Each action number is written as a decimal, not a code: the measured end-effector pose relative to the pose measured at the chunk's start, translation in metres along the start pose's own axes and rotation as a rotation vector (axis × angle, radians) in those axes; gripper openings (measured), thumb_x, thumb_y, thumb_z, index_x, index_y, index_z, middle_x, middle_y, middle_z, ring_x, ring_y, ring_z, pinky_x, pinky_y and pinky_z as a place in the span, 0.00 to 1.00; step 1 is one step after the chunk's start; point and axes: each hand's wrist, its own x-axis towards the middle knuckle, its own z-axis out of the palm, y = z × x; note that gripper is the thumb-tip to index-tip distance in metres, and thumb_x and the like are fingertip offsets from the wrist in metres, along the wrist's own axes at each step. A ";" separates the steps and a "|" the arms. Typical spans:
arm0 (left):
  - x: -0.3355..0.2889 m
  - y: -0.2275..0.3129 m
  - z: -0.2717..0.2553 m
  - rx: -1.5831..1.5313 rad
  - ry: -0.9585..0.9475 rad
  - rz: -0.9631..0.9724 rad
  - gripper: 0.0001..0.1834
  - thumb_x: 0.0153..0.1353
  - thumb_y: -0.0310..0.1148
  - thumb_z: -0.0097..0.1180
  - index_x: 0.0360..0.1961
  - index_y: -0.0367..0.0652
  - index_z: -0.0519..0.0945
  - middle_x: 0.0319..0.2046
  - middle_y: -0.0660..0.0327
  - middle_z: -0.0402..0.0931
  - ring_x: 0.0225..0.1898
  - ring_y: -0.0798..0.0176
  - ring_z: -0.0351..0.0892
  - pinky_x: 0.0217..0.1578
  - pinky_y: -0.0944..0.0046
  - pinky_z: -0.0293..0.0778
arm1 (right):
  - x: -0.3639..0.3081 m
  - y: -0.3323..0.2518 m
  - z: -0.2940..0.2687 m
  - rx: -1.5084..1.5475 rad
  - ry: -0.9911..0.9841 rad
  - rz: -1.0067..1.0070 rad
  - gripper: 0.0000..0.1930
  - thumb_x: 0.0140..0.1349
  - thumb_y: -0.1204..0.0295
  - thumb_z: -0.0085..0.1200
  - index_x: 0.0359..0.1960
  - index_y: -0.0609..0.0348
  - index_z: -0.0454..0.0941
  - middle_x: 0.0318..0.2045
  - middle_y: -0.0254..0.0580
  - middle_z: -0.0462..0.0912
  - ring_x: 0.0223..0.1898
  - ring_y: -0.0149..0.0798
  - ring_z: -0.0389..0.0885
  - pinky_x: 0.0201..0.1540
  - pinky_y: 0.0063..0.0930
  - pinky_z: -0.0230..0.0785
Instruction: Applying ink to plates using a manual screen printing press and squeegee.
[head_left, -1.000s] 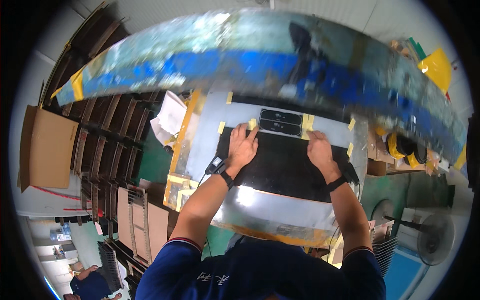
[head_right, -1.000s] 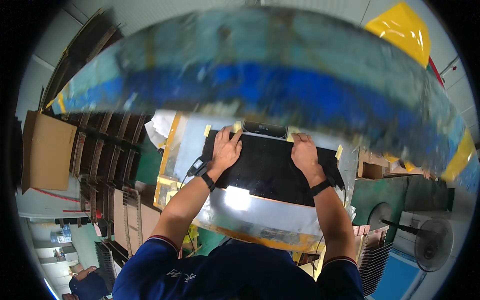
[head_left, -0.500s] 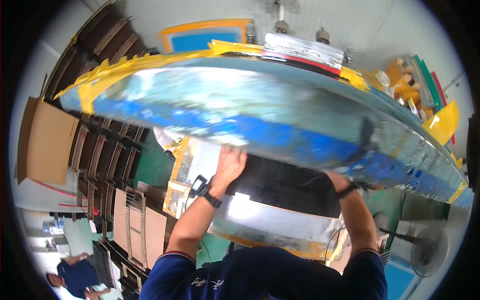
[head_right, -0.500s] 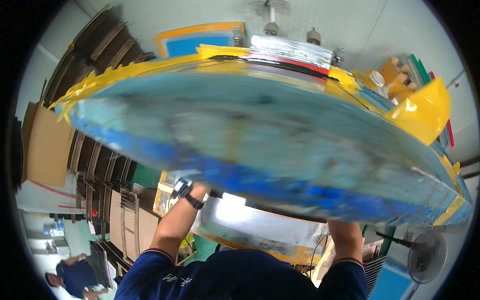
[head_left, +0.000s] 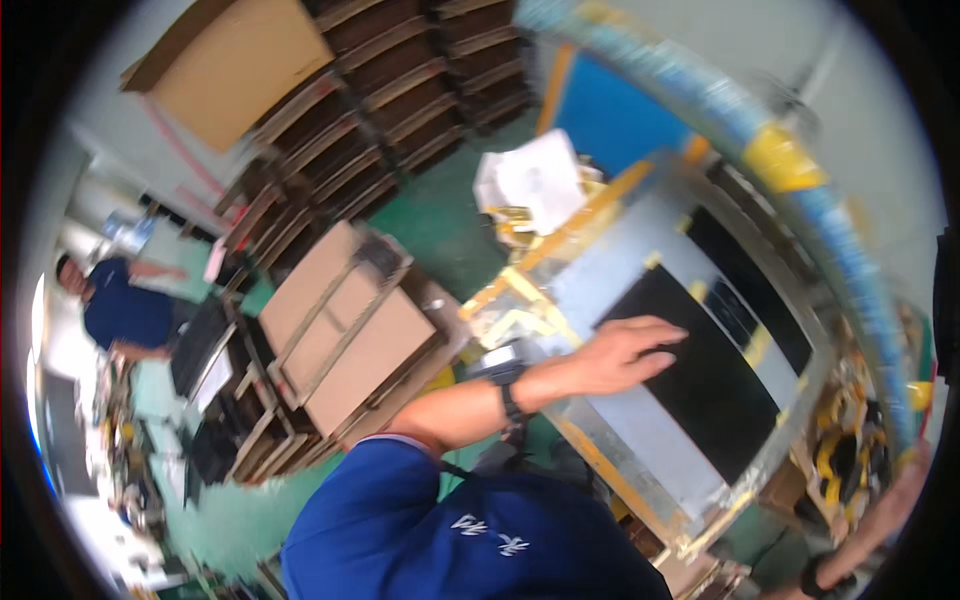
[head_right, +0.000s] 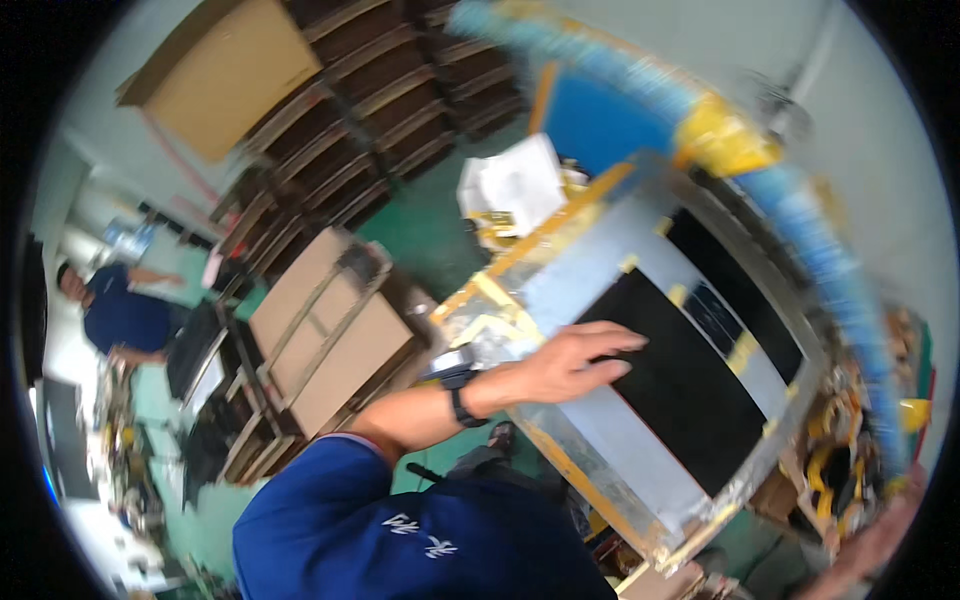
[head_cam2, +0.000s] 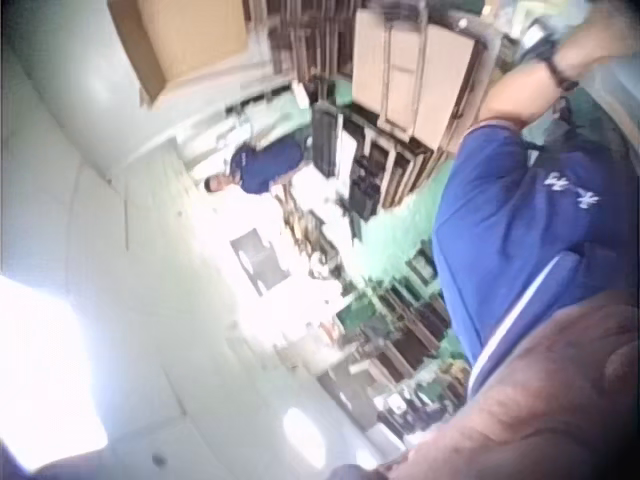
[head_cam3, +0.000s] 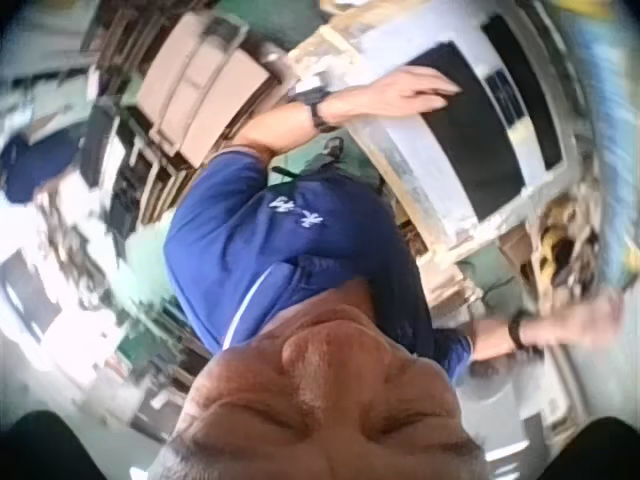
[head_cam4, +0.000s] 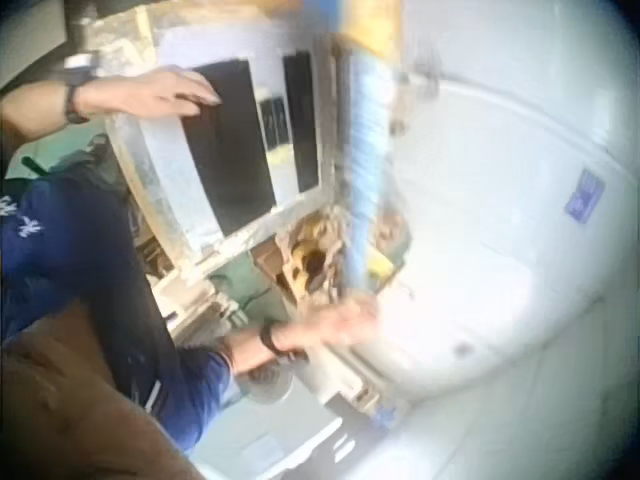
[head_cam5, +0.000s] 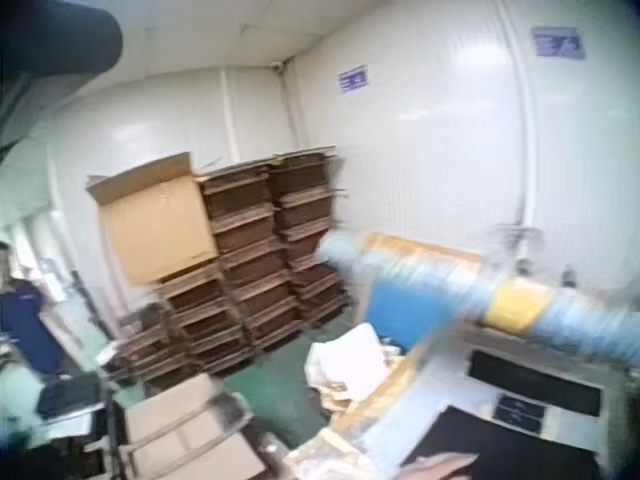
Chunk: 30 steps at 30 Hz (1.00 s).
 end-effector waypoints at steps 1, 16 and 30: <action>-0.011 0.009 -0.009 -0.074 0.014 0.005 0.20 0.65 0.28 0.55 0.58 0.35 0.75 0.54 0.49 0.76 0.53 0.51 0.78 0.52 0.56 0.76 | -0.034 0.007 0.003 -0.053 -0.084 -0.125 0.24 0.72 0.62 0.46 0.61 0.68 0.70 0.58 0.47 0.75 0.61 0.45 0.70 0.66 0.41 0.57; -0.133 -0.107 -0.012 -0.650 0.411 -1.152 0.18 0.65 0.30 0.60 0.37 0.19 0.74 0.32 0.43 0.81 0.36 0.52 0.86 0.41 0.59 0.85 | 0.002 0.107 0.290 -0.251 -0.716 -0.141 0.25 0.55 0.65 0.65 0.52 0.64 0.76 0.51 0.57 0.79 0.55 0.58 0.75 0.60 0.45 0.67; -0.143 -0.105 -0.009 -0.531 0.438 -1.208 0.19 0.62 0.34 0.65 0.34 0.23 0.77 0.31 0.51 0.81 0.33 0.55 0.86 0.36 0.61 0.83 | 0.158 0.207 0.469 -0.467 -0.769 -0.217 0.26 0.47 0.72 0.66 0.53 0.55 0.78 0.41 0.57 0.83 0.44 0.60 0.81 0.49 0.46 0.73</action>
